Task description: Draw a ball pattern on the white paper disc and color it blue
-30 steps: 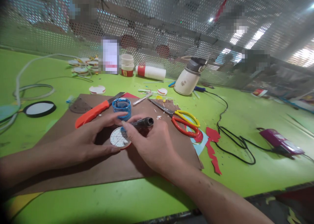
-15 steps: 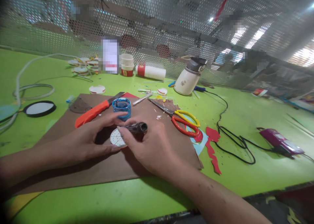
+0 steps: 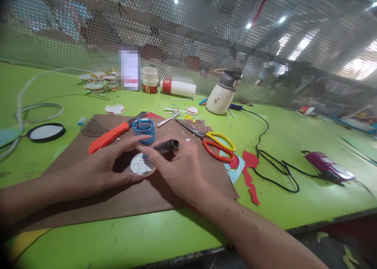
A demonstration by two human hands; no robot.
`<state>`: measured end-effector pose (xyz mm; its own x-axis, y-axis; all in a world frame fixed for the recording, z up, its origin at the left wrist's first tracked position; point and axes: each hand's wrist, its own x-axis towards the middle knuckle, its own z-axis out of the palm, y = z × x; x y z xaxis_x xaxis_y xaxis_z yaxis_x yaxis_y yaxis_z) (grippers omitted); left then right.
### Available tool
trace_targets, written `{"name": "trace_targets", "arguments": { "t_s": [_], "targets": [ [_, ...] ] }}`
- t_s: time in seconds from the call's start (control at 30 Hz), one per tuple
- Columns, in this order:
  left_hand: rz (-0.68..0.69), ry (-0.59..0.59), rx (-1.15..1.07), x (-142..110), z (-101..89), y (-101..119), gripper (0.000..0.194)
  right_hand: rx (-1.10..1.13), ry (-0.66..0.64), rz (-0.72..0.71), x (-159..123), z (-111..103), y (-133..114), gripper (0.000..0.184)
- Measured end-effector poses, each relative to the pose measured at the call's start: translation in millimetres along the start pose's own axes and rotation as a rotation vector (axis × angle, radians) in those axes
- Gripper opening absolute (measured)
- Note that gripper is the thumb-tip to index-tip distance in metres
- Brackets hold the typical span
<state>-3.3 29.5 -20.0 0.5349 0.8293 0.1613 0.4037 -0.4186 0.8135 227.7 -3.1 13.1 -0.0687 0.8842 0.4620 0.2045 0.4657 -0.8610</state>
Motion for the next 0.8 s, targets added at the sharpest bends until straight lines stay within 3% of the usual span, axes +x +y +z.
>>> {"name": "trace_targets", "arguments": {
  "t_s": [0.2, 0.33, 0.6, 0.8],
  "targets": [
    [-0.052, 0.045, -0.058, -1.8, 5.7, -4.3, 0.078, 0.001, 0.155, -0.059, 2.4, -4.3, -7.3, 0.021],
    [-0.050, 0.047, -0.064, -2.3, 5.5, -6.7, 0.080, 0.029, 0.098, -0.039, 3.4, -2.6, -4.8, 0.028],
    [-0.012, 0.021, -0.039, -6.1, 0.2, -9.5, 0.090, 0.005, 0.009, -0.050, 2.8, -4.6, -8.8, 0.018],
    [-0.017, -0.023, -0.072, -7.8, -3.6, -6.0, 0.100, 0.051, -0.082, 0.068, 4.4, -4.2, -9.4, 0.017]
  ]
}}
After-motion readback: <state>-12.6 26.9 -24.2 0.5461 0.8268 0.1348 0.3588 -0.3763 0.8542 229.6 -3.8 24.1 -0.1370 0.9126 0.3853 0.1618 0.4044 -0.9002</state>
